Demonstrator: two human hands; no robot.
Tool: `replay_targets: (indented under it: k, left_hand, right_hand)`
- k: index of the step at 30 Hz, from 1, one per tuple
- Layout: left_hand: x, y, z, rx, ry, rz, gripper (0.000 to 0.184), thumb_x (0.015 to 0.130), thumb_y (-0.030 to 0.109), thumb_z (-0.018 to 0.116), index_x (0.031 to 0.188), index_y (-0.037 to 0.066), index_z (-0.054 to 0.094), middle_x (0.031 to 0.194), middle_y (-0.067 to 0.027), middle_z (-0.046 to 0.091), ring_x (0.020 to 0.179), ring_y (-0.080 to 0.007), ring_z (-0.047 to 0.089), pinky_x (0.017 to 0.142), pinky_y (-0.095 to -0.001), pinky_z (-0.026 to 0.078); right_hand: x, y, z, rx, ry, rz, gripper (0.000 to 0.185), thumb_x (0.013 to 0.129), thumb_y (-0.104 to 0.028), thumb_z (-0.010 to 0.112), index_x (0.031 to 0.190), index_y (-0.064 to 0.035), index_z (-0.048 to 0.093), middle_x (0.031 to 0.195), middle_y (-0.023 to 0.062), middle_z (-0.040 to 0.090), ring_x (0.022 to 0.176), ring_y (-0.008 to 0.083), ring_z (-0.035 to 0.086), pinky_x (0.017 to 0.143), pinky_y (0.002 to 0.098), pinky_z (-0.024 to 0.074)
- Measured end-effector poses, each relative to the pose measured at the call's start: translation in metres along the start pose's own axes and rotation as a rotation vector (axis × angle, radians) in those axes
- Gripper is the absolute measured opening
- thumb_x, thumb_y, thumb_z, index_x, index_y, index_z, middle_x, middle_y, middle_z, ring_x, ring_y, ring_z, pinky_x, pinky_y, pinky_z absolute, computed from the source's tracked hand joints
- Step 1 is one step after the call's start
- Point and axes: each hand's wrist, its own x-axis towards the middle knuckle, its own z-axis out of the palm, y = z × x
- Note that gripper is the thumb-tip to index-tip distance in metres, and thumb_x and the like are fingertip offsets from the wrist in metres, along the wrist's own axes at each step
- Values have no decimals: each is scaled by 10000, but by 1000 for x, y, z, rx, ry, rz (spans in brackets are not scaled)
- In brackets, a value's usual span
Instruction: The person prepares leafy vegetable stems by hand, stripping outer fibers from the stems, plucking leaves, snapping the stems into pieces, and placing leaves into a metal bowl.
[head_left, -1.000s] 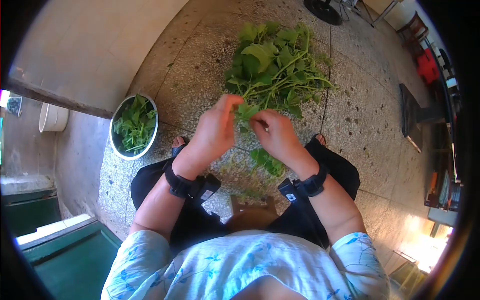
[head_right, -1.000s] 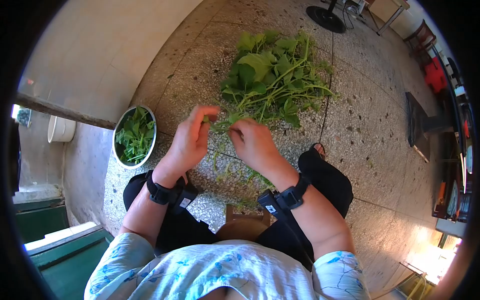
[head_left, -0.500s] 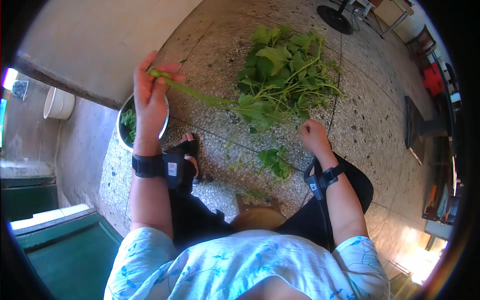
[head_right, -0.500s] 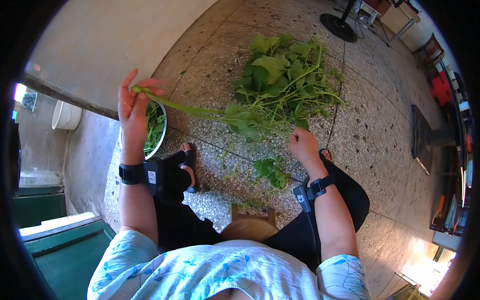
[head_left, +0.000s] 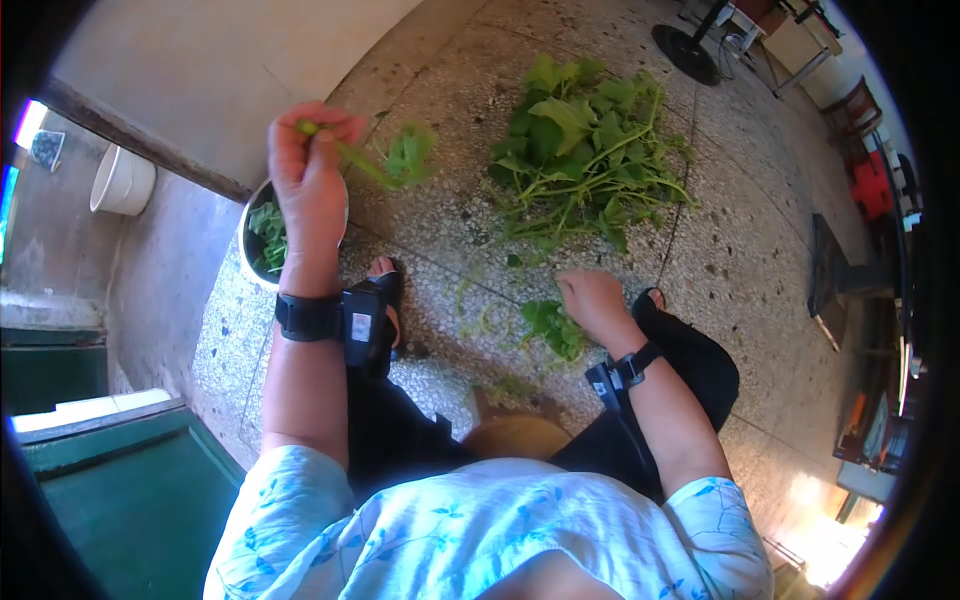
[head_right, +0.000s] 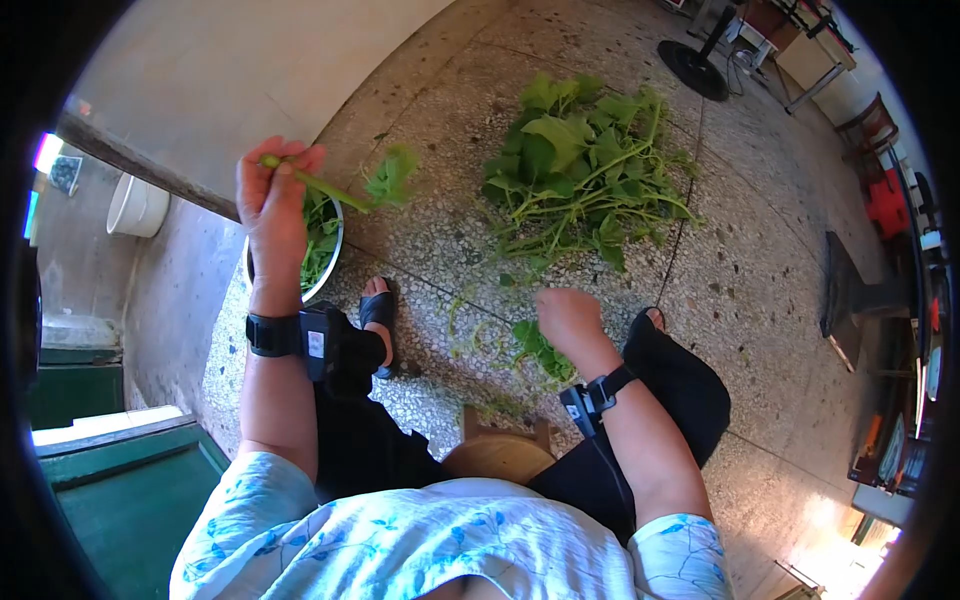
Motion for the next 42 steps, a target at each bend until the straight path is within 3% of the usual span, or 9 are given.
replay_targets:
  k: [3,7,12,15,17,22,32,37,42]
  left_hand:
    - [-15,5,30,-63,-68,-109,181,822,-55,375,983,11,427,908,-99,515,849,-221,574,823,-333,445]
    - [-39,14,66,-396,-139,-325,170,833,-27,396,996,17,417,944,-110,508,901,-261,567,841,-368,443]
    - [-43,20,82,-536,-159,-376,201,847,32,439,1042,13,393,991,-120,496,935,-286,553,856,-395,435]
    - [-45,3,87,-449,-40,-413,231,850,71,475,1067,8,426,987,-113,530,947,-267,543,854,-382,423]
    - [-60,-36,80,-237,-379,-614,229,842,88,498,1055,8,472,961,-99,553,916,-185,535,820,-319,425]
    - [-99,-35,106,179,-974,-349,148,836,70,490,964,4,523,919,-48,568,853,-111,524,777,-244,415]
    - [-110,-17,122,-22,-1002,-589,100,835,99,524,880,9,523,778,-9,534,756,-63,492,674,-226,414]
    - [-106,-14,122,-70,-1077,-688,97,831,116,538,861,24,523,690,16,492,666,-54,447,598,-220,393]
    - [-110,-7,123,159,-1015,-394,114,803,113,571,837,13,530,679,-26,523,658,-88,496,600,-244,415]
  right_hand:
    - [-6,-36,-34,382,506,-286,338,720,-180,594,1040,-80,551,930,165,554,875,312,534,725,380,442]
    - [5,-59,-46,385,721,-451,355,724,-208,617,1034,-53,539,963,159,536,877,306,525,725,367,435]
    - [7,-42,-40,757,134,-233,283,781,-254,594,959,-39,551,716,87,561,681,213,564,631,344,457]
    - [-5,-33,-61,1085,197,-139,247,840,-285,527,869,-41,548,605,27,511,555,149,513,565,324,447]
    - [-4,-17,-70,1369,208,-130,264,855,-306,499,841,-45,538,596,16,487,539,142,486,553,320,435]
    - [-4,2,-91,2233,122,-146,319,872,-373,445,784,-71,499,538,-27,316,498,103,335,489,262,332]
    - [-9,22,-101,2782,-84,-441,283,883,-314,433,776,-55,469,543,-34,312,489,75,307,443,197,296]
    - [-12,22,-105,2684,-43,-409,274,888,-301,424,786,-52,470,538,-36,300,484,74,304,429,195,286]
    - [-16,15,-107,2568,-14,-393,276,894,-298,413,789,-50,473,528,-40,277,471,68,292,407,191,271]
